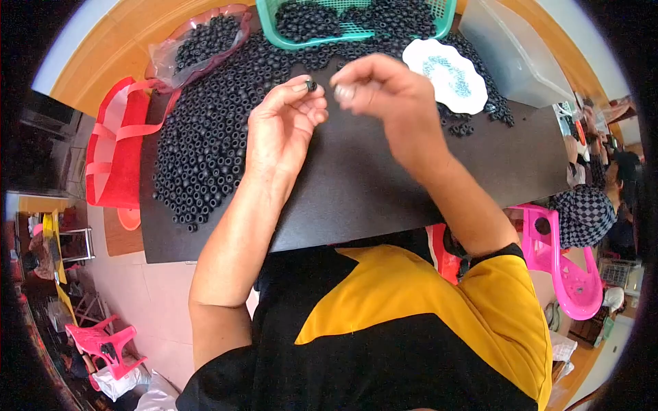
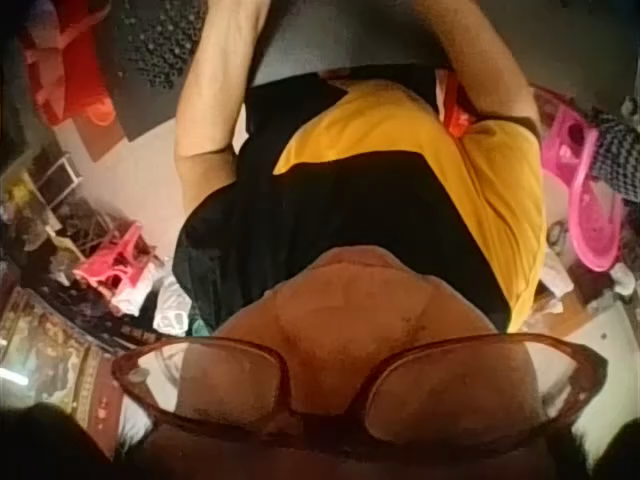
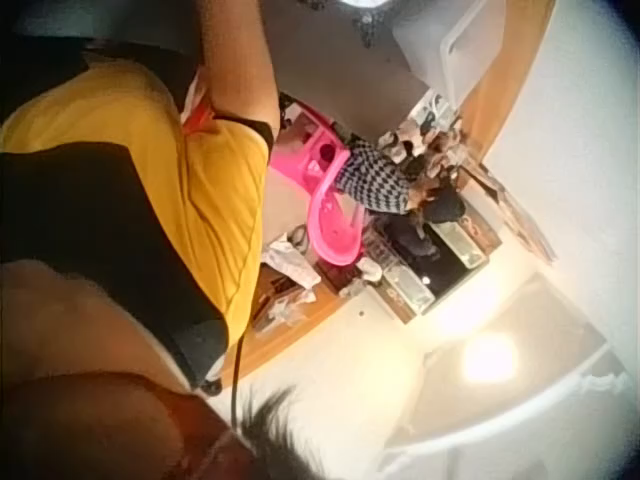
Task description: Assembling small black hardware components at a table.
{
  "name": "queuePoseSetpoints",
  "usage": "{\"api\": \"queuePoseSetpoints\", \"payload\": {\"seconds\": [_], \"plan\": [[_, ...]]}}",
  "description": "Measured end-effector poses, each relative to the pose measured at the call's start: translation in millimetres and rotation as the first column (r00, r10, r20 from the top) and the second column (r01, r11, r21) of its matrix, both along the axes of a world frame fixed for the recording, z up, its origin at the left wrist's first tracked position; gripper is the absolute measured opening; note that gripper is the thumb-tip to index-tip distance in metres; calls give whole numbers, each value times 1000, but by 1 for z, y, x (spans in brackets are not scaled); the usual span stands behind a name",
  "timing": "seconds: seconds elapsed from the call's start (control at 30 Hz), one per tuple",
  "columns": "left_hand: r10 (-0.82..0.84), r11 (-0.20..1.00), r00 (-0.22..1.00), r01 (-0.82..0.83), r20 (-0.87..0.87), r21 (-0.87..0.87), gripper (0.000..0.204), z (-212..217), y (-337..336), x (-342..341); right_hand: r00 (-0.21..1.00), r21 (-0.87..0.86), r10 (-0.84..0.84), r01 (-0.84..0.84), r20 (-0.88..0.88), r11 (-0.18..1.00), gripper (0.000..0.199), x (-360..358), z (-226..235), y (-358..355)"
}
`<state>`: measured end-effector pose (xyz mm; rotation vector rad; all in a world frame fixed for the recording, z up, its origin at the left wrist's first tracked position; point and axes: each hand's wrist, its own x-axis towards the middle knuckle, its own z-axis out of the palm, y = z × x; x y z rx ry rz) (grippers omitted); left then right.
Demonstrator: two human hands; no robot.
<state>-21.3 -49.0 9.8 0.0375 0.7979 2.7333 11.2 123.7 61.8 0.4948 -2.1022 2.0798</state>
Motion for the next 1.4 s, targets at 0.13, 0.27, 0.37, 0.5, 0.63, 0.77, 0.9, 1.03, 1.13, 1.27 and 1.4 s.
{"api": "queuePoseSetpoints", "payload": {"seconds": [0.13,0.27,0.37,0.5,0.63,0.77,0.9,1.03,1.13,1.27,1.4], "plan": [[-87,995,996,86,-14,-47,20,2,11,7,987,-120,27,-8,156,993,12,-25,-1,26],[-114,991,993,113,-14,-78,20,3,16,12,985,-211,117,-88,130,974,15,-32,-20,25],[-132,990,991,131,-23,-54,20,2,16,12,974,-226,171,-135,146,965,16,-31,-24,22],[-132,990,991,132,-14,-51,20,1,15,12,976,-182,165,-137,144,974,17,-29,-23,20],[-121,990,992,118,-33,-74,20,3,16,13,969,-196,201,-172,142,965,17,-29,-29,19],[-127,988,991,122,-39,-93,20,3,15,14,947,-215,245,-200,208,956,15,-29,-28,19],[-128,986,990,121,-55,-113,19,2,15,15,978,-79,174,-166,117,983,15,-28,-30,17],[-126,987,992,122,-29,-108,19,4,16,15,991,50,129,-130,30,990,14,-30,-34,18],[-110,988,994,109,-4,-107,18,4,16,16,994,141,90,-81,-57,987,13,-29,-33,18],[-119,987,993,119,2,-106,18,2,16,15,984,276,80,-34,-158,960,13,-29,-32,19],[-149,984,989,147,-11,-96,19,2,17,15,985,309,60,-8,-159,951,12,-27,-29,21]]}}
